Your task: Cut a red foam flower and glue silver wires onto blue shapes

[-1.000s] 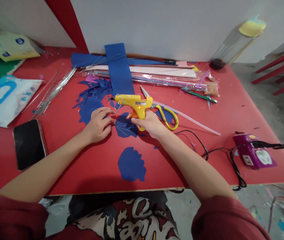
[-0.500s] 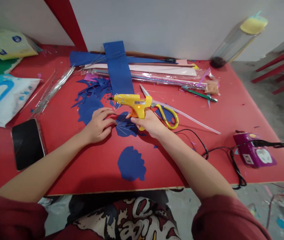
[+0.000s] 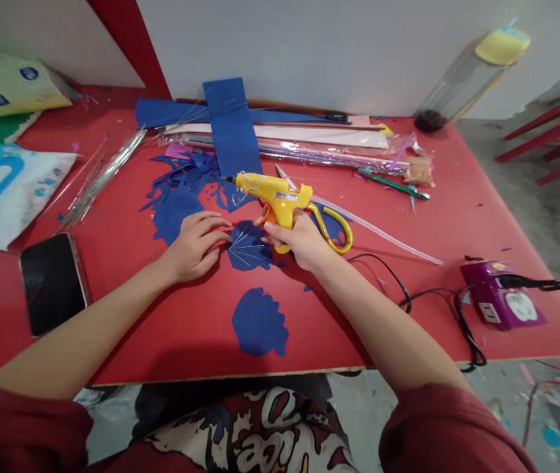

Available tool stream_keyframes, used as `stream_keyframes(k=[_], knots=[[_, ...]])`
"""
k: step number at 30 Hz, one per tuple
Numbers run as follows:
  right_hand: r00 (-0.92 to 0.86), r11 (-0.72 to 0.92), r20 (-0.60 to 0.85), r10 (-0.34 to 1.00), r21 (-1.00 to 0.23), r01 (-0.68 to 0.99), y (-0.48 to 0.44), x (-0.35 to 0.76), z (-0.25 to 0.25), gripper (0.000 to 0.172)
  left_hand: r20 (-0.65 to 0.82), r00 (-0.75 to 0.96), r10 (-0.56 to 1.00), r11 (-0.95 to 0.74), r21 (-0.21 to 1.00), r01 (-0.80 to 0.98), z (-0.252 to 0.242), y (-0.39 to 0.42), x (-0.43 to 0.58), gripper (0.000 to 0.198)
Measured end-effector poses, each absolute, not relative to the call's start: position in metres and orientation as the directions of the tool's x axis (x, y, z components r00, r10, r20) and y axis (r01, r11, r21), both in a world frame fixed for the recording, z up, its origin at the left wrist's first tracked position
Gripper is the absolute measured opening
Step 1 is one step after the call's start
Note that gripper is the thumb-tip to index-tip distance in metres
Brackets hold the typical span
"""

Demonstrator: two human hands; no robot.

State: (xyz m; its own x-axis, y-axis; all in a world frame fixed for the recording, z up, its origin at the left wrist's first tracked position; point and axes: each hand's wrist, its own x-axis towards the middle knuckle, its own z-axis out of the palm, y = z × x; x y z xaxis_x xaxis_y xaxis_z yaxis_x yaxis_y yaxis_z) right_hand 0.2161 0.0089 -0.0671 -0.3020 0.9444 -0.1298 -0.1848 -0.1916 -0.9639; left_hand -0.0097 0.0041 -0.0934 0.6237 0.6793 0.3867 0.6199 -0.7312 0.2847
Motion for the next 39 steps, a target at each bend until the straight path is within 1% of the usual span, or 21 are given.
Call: stream_keyframes(k=[5,9,11,17,25,32,39], knots=[[-0.309,-0.179,-0.106,0.945,-0.959,-0.22,0.009,0.215,-0.068,0.03,0.327,0.636,0.699,-0.713,0.257,0.652,-0.093,-0.001,-0.003,0.038],[-0.307,-0.167,-0.099,0.947,-0.965,-0.203,0.008,0.213,-0.067,0.032,0.249,0.611,0.752,-0.659,0.232,0.716,-0.093,-0.006,0.008,0.055],[-0.296,-0.161,-0.1,0.95,-0.968,-0.191,0.008,0.212,-0.066,0.033,0.224,0.605,0.764,-0.644,0.216,0.734,-0.093,-0.008,0.011,0.058],[-0.297,-0.157,-0.101,0.949,-0.972,-0.172,0.008,0.212,-0.067,0.036,0.186,0.596,0.781,-0.624,0.191,0.758,-0.093,-0.008,0.012,0.057],[-0.31,-0.143,-0.079,0.947,-0.971,-0.191,0.007,0.212,-0.069,0.033,0.156,0.595,0.788,-0.616,0.19,0.765,-0.094,-0.009,0.012,0.057],[-0.312,-0.135,-0.077,0.947,-0.976,-0.168,0.007,0.212,-0.07,0.03,0.176,0.605,0.776,-0.631,0.203,0.749,-0.094,-0.009,0.013,0.055],[-0.301,-0.135,-0.085,0.95,-0.98,-0.15,0.007,0.212,-0.071,0.032,0.19,0.613,0.767,-0.641,0.234,0.731,-0.095,-0.008,0.012,0.055]])
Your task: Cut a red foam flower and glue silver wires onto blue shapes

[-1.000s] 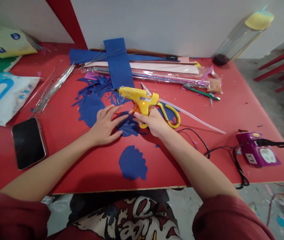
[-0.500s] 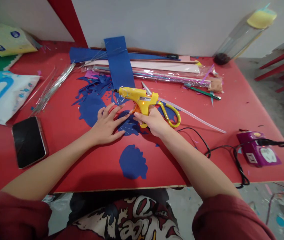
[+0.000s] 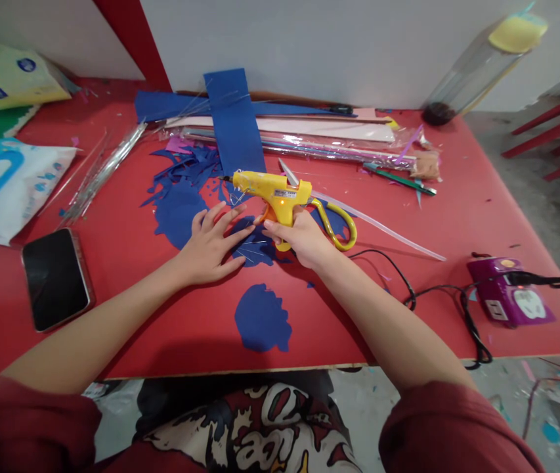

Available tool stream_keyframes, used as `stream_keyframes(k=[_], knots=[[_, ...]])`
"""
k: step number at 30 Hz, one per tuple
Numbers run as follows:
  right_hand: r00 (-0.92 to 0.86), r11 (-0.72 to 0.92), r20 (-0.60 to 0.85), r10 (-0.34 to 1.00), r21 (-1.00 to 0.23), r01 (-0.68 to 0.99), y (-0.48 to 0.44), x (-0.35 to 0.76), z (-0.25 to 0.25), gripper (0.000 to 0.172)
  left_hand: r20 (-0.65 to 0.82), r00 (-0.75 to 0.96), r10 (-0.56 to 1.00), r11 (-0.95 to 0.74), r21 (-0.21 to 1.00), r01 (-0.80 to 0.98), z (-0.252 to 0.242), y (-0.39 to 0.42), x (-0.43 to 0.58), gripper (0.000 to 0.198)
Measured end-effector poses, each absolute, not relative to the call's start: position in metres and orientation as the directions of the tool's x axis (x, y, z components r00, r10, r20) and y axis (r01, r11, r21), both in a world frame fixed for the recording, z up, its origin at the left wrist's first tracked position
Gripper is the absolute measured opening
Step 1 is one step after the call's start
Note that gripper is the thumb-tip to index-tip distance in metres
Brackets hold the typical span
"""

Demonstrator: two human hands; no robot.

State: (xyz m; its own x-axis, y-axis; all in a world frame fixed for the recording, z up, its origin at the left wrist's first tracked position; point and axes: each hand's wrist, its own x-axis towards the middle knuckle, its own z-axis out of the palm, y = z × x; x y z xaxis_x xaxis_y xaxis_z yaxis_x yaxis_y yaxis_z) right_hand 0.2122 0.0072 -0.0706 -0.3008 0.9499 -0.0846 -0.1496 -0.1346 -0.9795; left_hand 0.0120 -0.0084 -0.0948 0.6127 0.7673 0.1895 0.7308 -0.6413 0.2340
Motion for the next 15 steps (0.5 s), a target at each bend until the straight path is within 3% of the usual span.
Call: stream_keyframes(k=[9,15], knots=[[-0.297,-0.123,-0.072,0.952,-0.98,-0.155,0.0065,0.2125,-0.0707,0.029,0.181,0.618,0.766,-0.643,0.23,0.73,-0.0948,-0.0084,0.0118,0.056],[-0.26,-0.143,-0.086,0.962,-0.968,-0.207,0.0067,0.2111,-0.0673,0.035,0.294,0.514,0.806,-0.585,0.257,0.77,-0.0906,-0.0147,0.0074,0.042]])
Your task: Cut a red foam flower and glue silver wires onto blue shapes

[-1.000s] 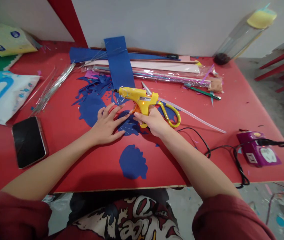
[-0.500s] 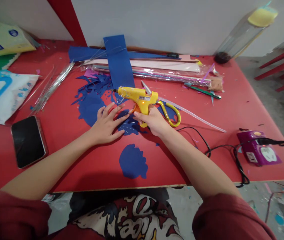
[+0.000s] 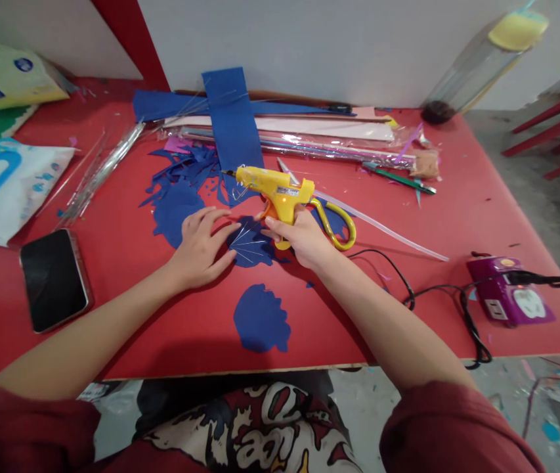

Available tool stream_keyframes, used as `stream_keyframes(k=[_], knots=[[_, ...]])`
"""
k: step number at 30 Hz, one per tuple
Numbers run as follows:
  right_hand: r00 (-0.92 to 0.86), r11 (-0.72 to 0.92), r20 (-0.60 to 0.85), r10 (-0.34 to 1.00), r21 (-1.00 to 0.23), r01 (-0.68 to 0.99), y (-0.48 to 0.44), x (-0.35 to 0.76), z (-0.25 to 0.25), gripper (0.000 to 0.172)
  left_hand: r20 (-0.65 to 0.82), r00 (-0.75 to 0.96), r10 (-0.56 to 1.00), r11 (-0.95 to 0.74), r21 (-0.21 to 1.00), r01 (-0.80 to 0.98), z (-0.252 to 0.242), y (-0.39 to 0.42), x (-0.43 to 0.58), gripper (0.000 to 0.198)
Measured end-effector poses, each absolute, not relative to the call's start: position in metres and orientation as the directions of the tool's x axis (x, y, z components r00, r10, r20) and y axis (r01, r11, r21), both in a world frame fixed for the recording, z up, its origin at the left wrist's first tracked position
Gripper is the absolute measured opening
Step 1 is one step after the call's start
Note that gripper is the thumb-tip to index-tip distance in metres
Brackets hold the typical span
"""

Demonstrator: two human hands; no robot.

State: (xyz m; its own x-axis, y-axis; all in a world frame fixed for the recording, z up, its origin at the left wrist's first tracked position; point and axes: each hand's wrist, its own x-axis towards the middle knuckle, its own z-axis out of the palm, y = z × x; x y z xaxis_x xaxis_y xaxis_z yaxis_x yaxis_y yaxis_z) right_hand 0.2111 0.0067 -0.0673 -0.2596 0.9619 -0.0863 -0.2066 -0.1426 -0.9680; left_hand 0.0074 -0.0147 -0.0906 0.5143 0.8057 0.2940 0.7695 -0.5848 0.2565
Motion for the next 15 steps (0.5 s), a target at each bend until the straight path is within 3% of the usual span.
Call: stream_keyframes(k=[3,7,15], knots=[[-0.25,-0.171,-0.104,0.963,-0.95,-0.262,0.007,0.212,-0.064,0.037,0.402,0.456,0.794,-0.572,0.245,0.783,-0.085,-0.027,0.006,0.031],[-0.269,-0.222,-0.144,0.952,-0.931,-0.289,0.008,0.216,-0.059,0.035,0.496,0.527,0.689,-0.671,0.163,0.724,-0.081,-0.048,0.006,0.02],[-0.35,-0.268,-0.169,0.921,-0.928,-0.257,0.013,0.228,-0.055,0.029,0.486,0.659,0.574,-0.788,0.107,0.607,-0.082,-0.057,0.008,0.017]])
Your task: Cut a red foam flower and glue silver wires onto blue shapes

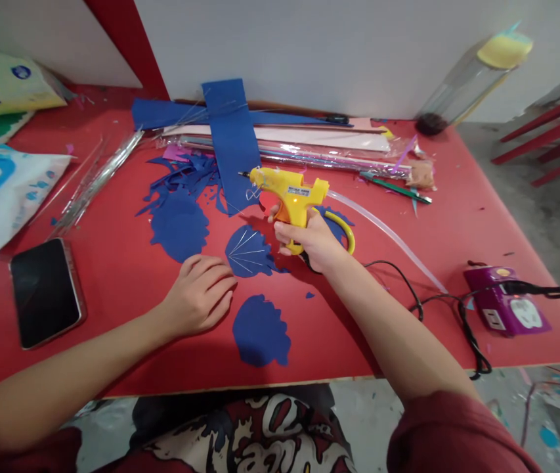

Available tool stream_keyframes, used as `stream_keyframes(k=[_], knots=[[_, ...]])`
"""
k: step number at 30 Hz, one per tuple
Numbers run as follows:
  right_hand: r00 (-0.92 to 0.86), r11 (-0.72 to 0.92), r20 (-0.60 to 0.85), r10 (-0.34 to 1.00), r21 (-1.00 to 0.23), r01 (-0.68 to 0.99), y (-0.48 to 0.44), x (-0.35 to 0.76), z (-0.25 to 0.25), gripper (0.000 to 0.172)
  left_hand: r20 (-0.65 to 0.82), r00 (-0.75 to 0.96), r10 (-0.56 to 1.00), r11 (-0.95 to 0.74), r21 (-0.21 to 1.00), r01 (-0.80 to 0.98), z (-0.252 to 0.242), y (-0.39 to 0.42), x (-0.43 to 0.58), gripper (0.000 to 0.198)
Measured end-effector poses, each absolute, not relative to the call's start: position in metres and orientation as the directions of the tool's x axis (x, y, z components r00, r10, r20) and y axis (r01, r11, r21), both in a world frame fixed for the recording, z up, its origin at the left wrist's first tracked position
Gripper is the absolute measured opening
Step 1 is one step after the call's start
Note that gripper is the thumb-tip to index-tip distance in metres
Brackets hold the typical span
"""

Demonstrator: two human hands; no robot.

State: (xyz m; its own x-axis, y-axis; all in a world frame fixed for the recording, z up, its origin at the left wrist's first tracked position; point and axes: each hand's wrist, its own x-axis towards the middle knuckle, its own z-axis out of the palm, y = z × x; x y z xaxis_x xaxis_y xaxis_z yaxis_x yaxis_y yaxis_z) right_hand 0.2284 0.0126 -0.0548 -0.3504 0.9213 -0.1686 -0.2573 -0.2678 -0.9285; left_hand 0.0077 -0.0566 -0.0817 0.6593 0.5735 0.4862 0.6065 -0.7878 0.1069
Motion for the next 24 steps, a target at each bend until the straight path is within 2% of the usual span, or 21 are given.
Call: stream_keyframes(k=[4,7,12,17,21,24], knots=[[-0.424,-0.274,-0.217,0.879,-0.959,-0.077,0.023,0.238,-0.046,0.029,0.492,0.665,0.562,-0.787,0.071,0.613,-0.082,-0.051,0.003,0.018],[-0.472,-0.247,-0.276,0.837,-0.961,0.124,0.032,0.244,-0.029,0.025,0.497,0.67,0.551,-0.774,0.003,0.633,-0.082,-0.045,-0.002,0.02],[-0.546,-0.157,-0.375,0.75,-0.901,0.404,0.042,0.247,-0.004,0.02,0.518,0.677,0.523,-0.75,-0.099,0.655,-0.083,-0.041,-0.005,0.022],[-0.481,-0.079,-0.446,0.754,-0.789,0.609,0.042,0.241,-0.008,0.014,0.546,0.676,0.495,-0.754,-0.118,0.647,-0.085,-0.043,-0.006,0.02],[-0.428,0.019,-0.439,0.79,-0.681,0.732,0.044,0.24,-0.016,0.018,0.54,0.694,0.477,-0.767,-0.131,0.628,-0.087,-0.044,-0.006,0.02],[-0.479,0.174,-0.344,0.808,-0.637,0.751,0.045,0.241,-0.016,0.019,0.519,0.707,0.48,-0.766,-0.143,0.626,-0.088,-0.043,-0.007,0.022]])
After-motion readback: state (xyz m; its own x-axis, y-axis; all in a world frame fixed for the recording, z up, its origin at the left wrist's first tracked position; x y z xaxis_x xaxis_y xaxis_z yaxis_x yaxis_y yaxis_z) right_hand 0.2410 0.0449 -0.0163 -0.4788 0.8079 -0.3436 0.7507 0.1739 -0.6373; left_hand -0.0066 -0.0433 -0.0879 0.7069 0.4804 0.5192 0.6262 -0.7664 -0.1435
